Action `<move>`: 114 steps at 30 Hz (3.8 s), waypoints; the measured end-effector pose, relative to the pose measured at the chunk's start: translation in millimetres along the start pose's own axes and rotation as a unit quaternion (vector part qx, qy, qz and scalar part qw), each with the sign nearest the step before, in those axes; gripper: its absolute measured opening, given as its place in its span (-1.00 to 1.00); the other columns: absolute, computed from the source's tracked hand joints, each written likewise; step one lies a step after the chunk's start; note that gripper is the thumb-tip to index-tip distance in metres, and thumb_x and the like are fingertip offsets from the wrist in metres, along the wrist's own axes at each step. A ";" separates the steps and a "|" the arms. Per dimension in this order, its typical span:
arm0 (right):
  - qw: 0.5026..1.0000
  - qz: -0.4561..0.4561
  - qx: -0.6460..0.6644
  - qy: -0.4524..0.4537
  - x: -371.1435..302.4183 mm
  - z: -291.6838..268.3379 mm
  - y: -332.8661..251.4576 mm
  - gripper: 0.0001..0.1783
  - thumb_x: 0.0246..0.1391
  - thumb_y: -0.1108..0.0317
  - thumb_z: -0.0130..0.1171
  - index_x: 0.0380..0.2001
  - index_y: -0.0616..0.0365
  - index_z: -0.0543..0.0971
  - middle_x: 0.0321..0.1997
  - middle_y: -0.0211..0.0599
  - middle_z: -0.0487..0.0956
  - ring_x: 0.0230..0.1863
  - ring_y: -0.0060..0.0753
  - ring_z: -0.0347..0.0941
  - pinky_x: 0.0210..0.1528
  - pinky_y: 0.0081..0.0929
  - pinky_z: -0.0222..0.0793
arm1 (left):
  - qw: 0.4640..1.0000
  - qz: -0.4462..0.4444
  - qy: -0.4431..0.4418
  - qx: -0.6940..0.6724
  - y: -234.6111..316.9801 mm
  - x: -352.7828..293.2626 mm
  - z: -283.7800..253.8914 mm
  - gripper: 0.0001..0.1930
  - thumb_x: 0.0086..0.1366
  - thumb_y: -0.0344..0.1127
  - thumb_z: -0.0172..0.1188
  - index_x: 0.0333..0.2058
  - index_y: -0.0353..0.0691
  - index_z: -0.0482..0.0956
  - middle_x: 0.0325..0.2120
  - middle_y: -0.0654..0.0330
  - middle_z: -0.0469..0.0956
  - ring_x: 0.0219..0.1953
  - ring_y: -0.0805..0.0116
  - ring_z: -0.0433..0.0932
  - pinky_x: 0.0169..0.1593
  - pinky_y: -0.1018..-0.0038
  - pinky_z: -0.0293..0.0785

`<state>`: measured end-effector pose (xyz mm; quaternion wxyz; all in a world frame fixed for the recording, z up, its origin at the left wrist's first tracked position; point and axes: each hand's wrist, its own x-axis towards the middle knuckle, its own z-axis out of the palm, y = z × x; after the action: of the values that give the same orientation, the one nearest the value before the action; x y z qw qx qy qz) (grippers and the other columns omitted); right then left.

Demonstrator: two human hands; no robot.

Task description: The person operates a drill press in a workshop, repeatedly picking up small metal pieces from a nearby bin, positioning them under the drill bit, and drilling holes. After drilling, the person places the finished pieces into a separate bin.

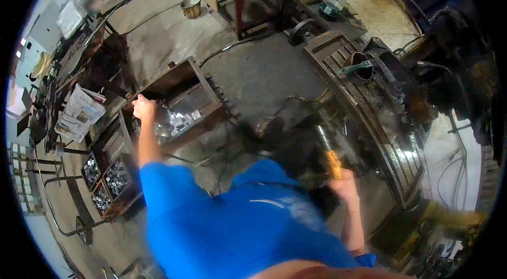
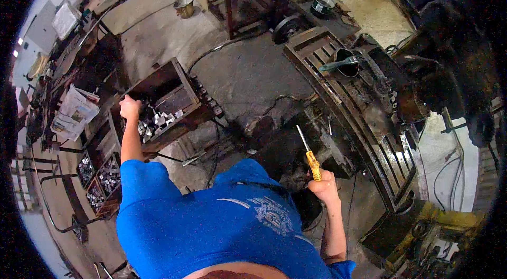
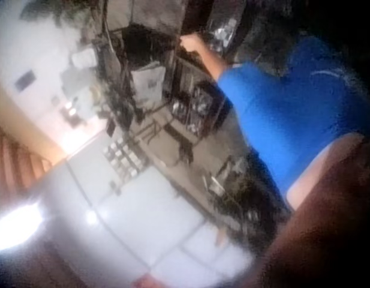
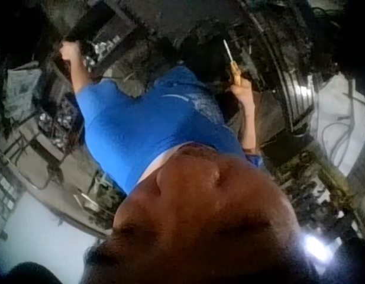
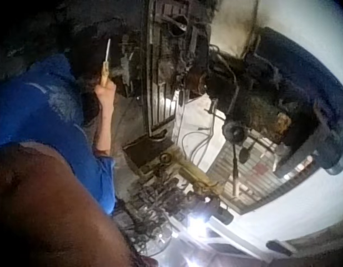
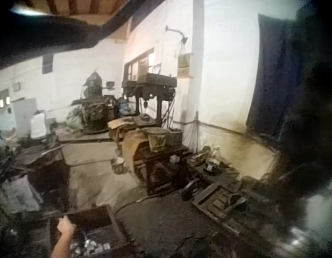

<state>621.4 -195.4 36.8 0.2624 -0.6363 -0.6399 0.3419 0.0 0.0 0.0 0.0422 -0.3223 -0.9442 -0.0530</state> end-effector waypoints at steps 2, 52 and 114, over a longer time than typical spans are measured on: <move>0.999 0.026 -0.032 -0.019 2.6 2.1 -8.9 -0.74 -0.40 0.36 -0.07 -0.55 0.25 0.48 -0.60 0.02 0.46 -0.55 -0.01 0.44 -0.46 -0.34 0.33 | 0.999 0.034 0.018 0.024 -6.6 2.0 -2.1 -0.56 -0.10 -0.13 0.23 -0.21 -0.16 0.42 -0.25 -0.05 0.42 -0.26 0.04 0.51 -0.22 0.22 0.46; 0.996 0.081 0.026 -0.032 -8.8 19.1 16.7 -0.75 -0.45 0.35 0.03 -0.57 0.24 0.42 -0.61 0.05 0.42 -0.54 0.01 0.41 -0.46 -0.29 0.30 | 0.998 0.039 0.034 0.029 -0.1 10.5 20.2 -0.76 -0.08 -0.22 0.22 -0.41 -0.19 0.54 -0.35 0.06 0.54 -0.26 0.12 0.54 -0.24 0.29 0.48; 0.965 0.171 -0.102 0.169 -107.0 -50.7 -14.1 -0.77 -0.45 0.28 0.05 -0.69 0.25 0.46 -0.63 0.06 0.44 -0.50 0.12 0.39 -0.43 -0.16 0.31 | 0.430 0.689 -0.458 -0.361 358.3 -401.5 -60.4 -0.50 -0.14 -0.48 0.22 -0.13 -0.34 0.33 -0.40 0.16 0.45 -0.41 0.40 0.48 -0.36 0.50 0.43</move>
<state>657.1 -295.8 90.2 0.2375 -0.8084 -0.4993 0.2019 539.1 31.7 40.2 -0.4937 -0.8289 -0.1844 -0.1874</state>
